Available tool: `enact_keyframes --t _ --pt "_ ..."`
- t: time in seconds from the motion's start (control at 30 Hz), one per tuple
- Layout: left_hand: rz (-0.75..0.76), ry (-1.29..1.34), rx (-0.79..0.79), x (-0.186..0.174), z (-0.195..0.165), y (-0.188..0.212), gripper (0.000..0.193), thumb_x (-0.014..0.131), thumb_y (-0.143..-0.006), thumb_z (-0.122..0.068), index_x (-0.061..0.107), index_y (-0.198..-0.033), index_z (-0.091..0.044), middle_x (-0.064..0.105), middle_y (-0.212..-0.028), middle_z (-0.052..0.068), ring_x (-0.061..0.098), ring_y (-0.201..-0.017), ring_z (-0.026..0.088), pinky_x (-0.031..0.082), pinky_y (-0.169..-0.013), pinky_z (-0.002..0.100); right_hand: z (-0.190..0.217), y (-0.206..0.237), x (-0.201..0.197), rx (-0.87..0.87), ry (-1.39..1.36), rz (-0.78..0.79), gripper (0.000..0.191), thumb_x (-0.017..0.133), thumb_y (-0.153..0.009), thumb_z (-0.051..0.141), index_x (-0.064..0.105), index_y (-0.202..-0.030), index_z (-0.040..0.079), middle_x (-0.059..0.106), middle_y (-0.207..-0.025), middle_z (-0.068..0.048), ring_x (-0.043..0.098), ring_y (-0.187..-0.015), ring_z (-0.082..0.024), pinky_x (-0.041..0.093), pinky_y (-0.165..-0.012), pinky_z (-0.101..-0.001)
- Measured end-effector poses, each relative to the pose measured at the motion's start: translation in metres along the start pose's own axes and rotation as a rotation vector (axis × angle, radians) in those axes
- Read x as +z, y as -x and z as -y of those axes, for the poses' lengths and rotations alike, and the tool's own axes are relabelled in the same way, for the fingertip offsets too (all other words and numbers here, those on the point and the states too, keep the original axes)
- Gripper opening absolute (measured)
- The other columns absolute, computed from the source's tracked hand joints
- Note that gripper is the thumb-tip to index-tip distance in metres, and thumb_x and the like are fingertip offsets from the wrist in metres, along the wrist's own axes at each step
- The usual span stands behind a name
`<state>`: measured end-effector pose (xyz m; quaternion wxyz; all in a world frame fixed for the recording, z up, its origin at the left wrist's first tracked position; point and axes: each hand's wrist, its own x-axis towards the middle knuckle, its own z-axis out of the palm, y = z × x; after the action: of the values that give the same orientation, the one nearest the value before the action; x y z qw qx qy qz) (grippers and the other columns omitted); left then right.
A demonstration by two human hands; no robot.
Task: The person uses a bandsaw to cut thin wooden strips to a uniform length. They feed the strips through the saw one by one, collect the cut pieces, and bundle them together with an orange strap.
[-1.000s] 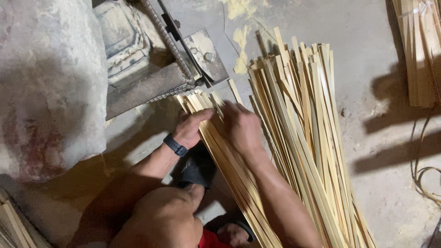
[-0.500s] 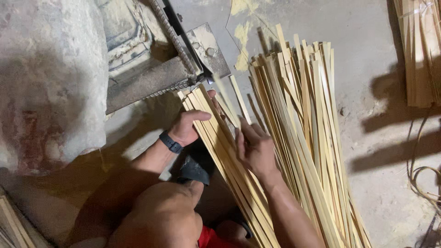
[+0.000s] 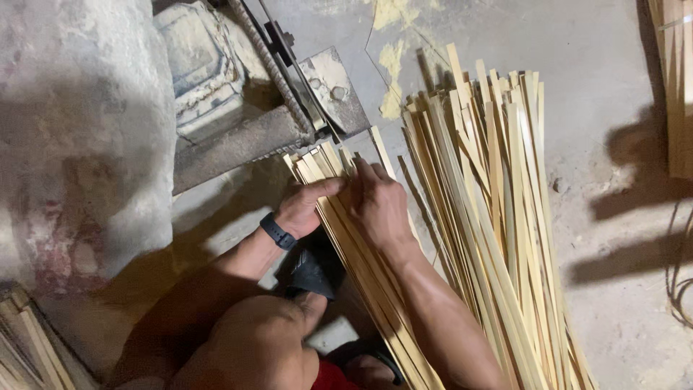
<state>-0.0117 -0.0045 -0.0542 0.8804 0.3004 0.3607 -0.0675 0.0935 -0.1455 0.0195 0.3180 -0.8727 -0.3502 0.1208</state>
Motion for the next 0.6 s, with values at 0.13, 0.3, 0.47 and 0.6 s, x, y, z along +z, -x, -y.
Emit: enact_keyframes --t 0.13,0.3,0.47,0.6 --pt "0.075 0.156 -0.029 -0.007 0.008 -0.006 0.043 0.076 -0.085 -0.026 0.073 -0.120 -0.001 0.071 -0.129 0.013 0.061 -0.122 0.025 0.045 -0.110 0.042 0.003 -0.022 0.013 0.009 -0.035 0.074 0.032 0.077 -0.087 0.014 0.062 -0.114 0.006 0.068 -0.086 -0.014 0.064 -0.062 -0.024 0.055 -0.051 -0.0392" --pt "-0.061 -0.008 -0.026 -0.011 0.018 -0.011 0.046 0.080 -0.081 -0.028 0.072 -0.117 -0.001 0.072 -0.124 0.013 0.057 -0.127 0.025 0.033 -0.114 0.041 -0.002 0.004 -0.024 -0.018 0.075 0.103 0.049 0.071 -0.087 0.013 0.061 -0.134 0.008 0.068 -0.095 -0.014 0.066 -0.068 -0.029 0.059 -0.058 -0.0403" --pt "-0.049 -0.063 -0.026 0.004 0.014 -0.009 0.051 0.085 -0.075 -0.030 0.072 -0.115 -0.002 0.070 -0.125 0.013 0.054 -0.129 0.027 0.032 -0.118 0.044 -0.011 0.058 -0.060 -0.298 0.393 -0.201 0.049 0.064 -0.089 0.021 0.059 -0.134 0.004 0.066 -0.096 -0.016 0.069 -0.079 -0.028 0.062 -0.069 -0.0391" --pt "-0.044 -0.131 -0.060 0.015 0.006 -0.004 0.058 0.082 -0.075 -0.038 0.072 -0.121 -0.004 0.068 -0.133 0.009 0.048 -0.134 0.021 0.024 -0.116 0.043 -0.015 0.066 -0.040 -0.052 -0.075 -0.005 0.026 0.064 -0.100 0.010 0.068 -0.125 0.003 0.071 -0.105 -0.013 0.072 -0.077 -0.021 0.064 -0.063 -0.0292"
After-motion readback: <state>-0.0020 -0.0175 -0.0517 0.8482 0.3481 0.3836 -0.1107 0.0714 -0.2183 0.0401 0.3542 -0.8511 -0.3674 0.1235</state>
